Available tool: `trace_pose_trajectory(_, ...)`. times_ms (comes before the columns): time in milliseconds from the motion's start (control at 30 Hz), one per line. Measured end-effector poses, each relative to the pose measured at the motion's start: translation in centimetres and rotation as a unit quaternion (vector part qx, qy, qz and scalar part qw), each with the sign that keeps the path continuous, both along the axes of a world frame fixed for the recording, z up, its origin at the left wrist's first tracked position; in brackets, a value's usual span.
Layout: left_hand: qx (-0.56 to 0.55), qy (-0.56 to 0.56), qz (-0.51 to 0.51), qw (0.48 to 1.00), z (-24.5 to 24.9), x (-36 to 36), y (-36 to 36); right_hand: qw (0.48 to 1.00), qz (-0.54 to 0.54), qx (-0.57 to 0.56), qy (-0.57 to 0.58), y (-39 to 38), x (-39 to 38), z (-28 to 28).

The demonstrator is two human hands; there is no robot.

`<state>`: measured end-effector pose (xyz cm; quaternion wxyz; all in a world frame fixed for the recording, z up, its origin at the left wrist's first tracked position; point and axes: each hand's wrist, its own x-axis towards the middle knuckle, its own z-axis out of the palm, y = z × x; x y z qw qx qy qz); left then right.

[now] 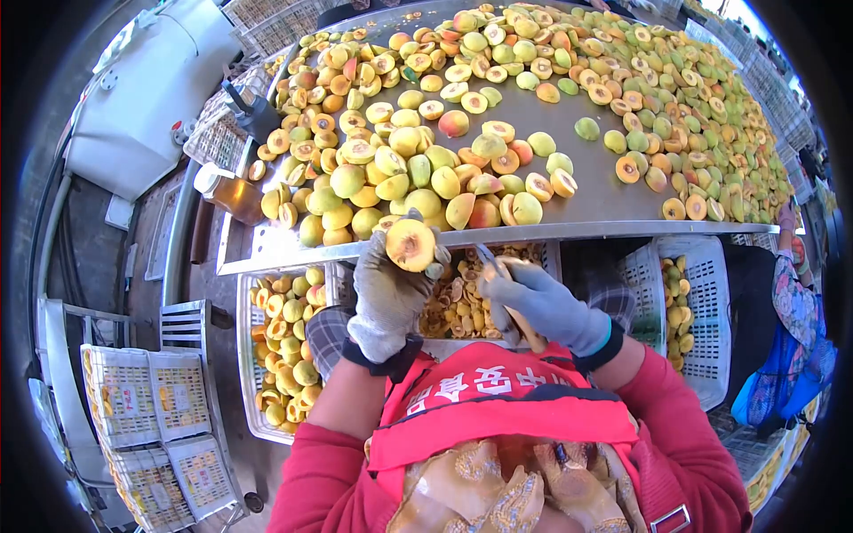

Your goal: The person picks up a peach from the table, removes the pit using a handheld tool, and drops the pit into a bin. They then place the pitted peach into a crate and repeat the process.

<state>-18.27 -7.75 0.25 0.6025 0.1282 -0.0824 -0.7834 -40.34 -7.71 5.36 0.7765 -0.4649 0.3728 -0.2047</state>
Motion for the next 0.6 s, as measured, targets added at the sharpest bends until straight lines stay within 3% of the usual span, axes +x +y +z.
trace_pose_trajectory(100, 0.034, -0.163, 0.133, 0.977, 0.5, -2.3, 0.9, 0.981, 0.036, -0.169, 0.091, -0.5, 1.9, 1.3)
trace_pose_trajectory(200, -0.011, -0.202, 0.116, 0.972, 0.3, -2.5, 1.3, 0.897, 0.0, -0.432, 0.09, -0.8, 3.0, -1.1)
trace_pose_trajectory(300, -0.019, -0.237, 0.129, 0.963, 0.9, -3.2, 1.8, 0.88, 0.032, -0.442, 0.17, -0.6, 3.3, -1.1)
trace_pose_trajectory(400, -0.008, -0.266, 0.136, 0.954, 1.0, -3.6, 2.0, 0.879, 0.016, -0.456, 0.14, -0.3, 3.7, -1.6)
trace_pose_trajectory(500, -0.005, -0.312, 0.142, 0.94, 1.0, -3.7, 2.0, 0.856, 0.046, -0.473, 0.203, 0.1, 3.9, -2.7)
trace_pose_trajectory(600, -0.029, -0.39, 0.157, 0.907, 0.5, -3.7, 2.0, 0.858, 0.01, -0.486, 0.165, 0.6, 4.4, -3.9)
